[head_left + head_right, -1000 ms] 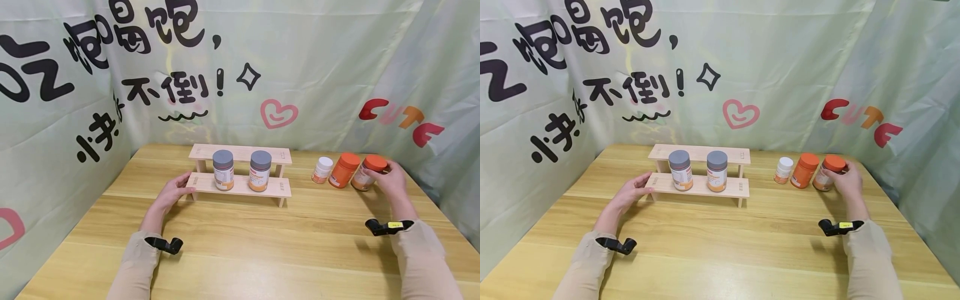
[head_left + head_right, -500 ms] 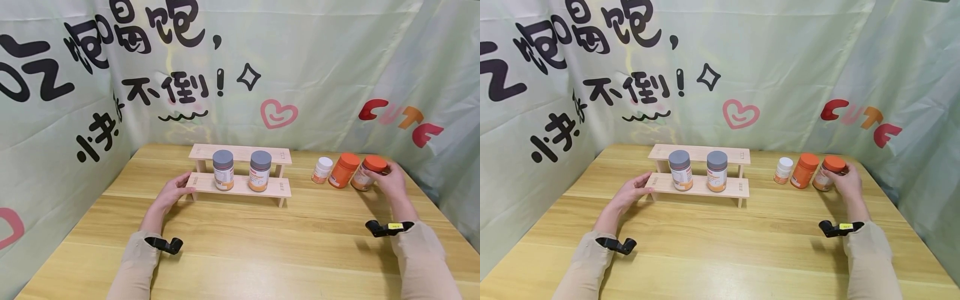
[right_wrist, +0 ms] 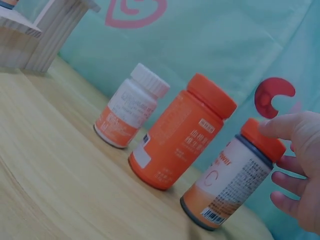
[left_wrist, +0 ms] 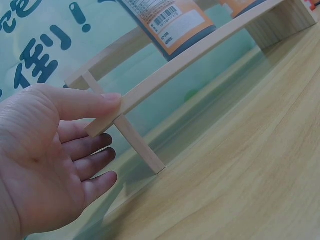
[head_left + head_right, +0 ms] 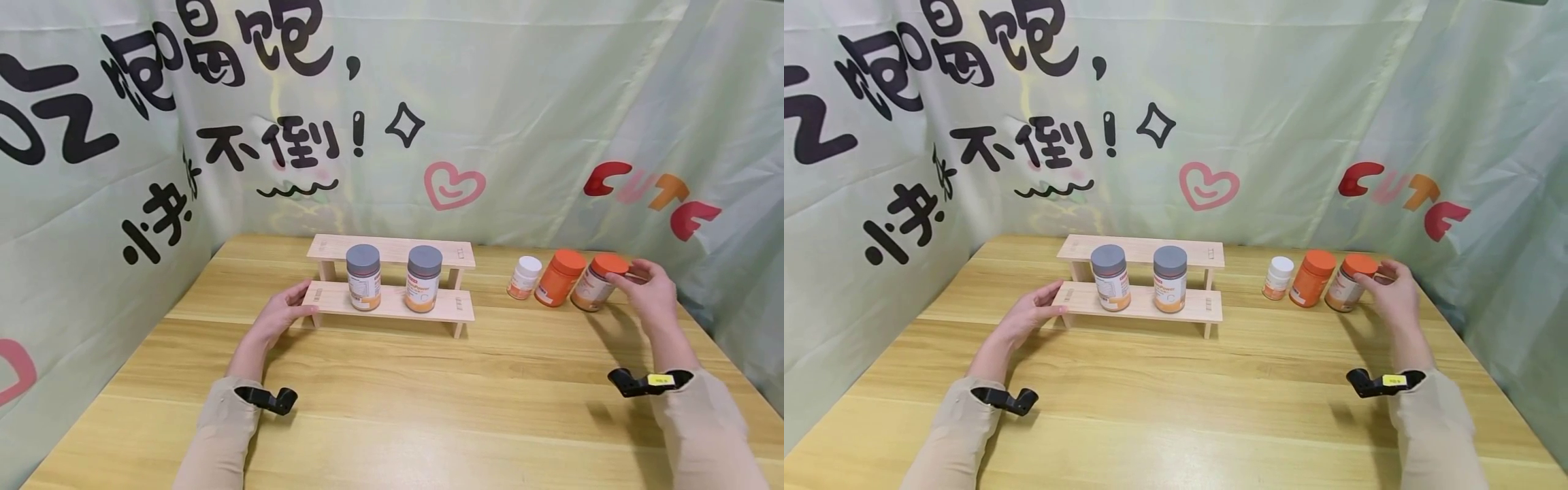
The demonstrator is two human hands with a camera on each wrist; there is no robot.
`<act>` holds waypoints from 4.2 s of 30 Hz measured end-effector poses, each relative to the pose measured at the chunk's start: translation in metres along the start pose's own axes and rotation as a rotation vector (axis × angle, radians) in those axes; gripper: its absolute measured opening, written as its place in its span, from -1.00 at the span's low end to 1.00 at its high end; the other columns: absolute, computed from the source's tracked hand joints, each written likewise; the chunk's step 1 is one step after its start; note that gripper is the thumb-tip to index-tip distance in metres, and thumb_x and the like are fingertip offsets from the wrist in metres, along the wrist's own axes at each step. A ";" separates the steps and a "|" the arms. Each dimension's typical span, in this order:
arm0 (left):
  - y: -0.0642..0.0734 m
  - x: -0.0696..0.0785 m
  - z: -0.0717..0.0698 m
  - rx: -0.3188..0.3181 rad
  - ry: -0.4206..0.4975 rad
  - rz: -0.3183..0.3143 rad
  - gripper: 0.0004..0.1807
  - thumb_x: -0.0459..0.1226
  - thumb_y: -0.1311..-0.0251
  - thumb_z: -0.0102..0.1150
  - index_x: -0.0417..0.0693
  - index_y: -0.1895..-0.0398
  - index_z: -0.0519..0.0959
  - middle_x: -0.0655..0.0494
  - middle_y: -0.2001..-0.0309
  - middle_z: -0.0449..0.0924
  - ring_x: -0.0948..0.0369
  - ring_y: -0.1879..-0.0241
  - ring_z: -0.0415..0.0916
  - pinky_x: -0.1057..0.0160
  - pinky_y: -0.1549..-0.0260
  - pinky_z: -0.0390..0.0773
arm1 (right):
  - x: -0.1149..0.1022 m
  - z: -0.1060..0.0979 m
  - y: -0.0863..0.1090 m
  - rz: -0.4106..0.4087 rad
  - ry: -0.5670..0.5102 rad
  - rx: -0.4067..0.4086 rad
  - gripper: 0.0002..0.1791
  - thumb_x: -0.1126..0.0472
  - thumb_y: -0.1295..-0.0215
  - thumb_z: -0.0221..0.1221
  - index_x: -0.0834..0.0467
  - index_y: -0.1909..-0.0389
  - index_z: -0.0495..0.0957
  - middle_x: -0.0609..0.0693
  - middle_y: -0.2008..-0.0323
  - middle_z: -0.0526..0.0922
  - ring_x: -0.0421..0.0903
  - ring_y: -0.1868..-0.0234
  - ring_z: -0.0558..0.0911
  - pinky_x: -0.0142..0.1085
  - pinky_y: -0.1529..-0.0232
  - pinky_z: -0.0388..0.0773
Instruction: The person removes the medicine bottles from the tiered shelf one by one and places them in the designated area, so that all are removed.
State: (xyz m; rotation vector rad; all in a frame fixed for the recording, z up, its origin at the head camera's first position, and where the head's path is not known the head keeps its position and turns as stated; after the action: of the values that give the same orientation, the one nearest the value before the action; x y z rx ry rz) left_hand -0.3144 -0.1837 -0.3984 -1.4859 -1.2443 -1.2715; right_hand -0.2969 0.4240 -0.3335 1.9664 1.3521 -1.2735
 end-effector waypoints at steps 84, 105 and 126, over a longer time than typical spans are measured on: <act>0.001 0.002 0.000 0.007 -0.003 -0.005 -0.19 -0.41 -0.13 0.18 -0.34 -0.40 -0.01 -0.24 -0.40 -0.05 -0.03 -0.38 -0.07 0.08 -0.33 -0.03 | -0.154 0.189 0.111 -0.375 -0.233 -0.620 -0.25 0.30 -0.12 0.28 0.33 -0.31 0.16 0.29 -0.14 0.40 0.19 -0.16 0.38 -0.01 -0.17 0.33; 0.001 0.000 -0.002 0.010 -0.027 -0.005 -0.19 -0.38 -0.14 0.18 -0.32 -0.40 0.00 -0.24 -0.40 -0.06 -0.04 -0.38 -0.07 0.07 -0.33 -0.04 | -0.156 0.223 0.116 -0.383 -0.225 -0.585 -0.29 0.33 -0.09 0.29 0.35 -0.26 0.22 0.30 -0.06 0.46 0.15 -0.06 0.46 -0.05 -0.07 0.44; 0.000 0.001 0.000 0.005 -0.001 0.002 -0.20 -0.40 -0.13 0.18 -0.33 -0.39 0.01 -0.25 -0.40 -0.04 -0.03 -0.38 -0.08 0.08 -0.33 -0.03 | -0.155 0.216 0.116 -0.415 -0.167 -0.532 -0.33 0.29 -0.08 0.31 0.35 -0.22 0.28 0.28 0.04 0.51 0.12 0.04 0.50 -0.08 0.02 0.49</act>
State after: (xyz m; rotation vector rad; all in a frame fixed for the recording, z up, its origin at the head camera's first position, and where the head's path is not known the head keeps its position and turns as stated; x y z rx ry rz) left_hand -0.3142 -0.1834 -0.3973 -1.4843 -1.2460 -1.2658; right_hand -0.3046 0.1345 -0.3200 1.2370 1.8400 -1.0619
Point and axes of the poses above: each hand's wrist, its own y-axis away from the middle knuckle, its own z-axis out of the palm, x = y × z, the point moved 6 cm from there along -y, towards the middle knuckle
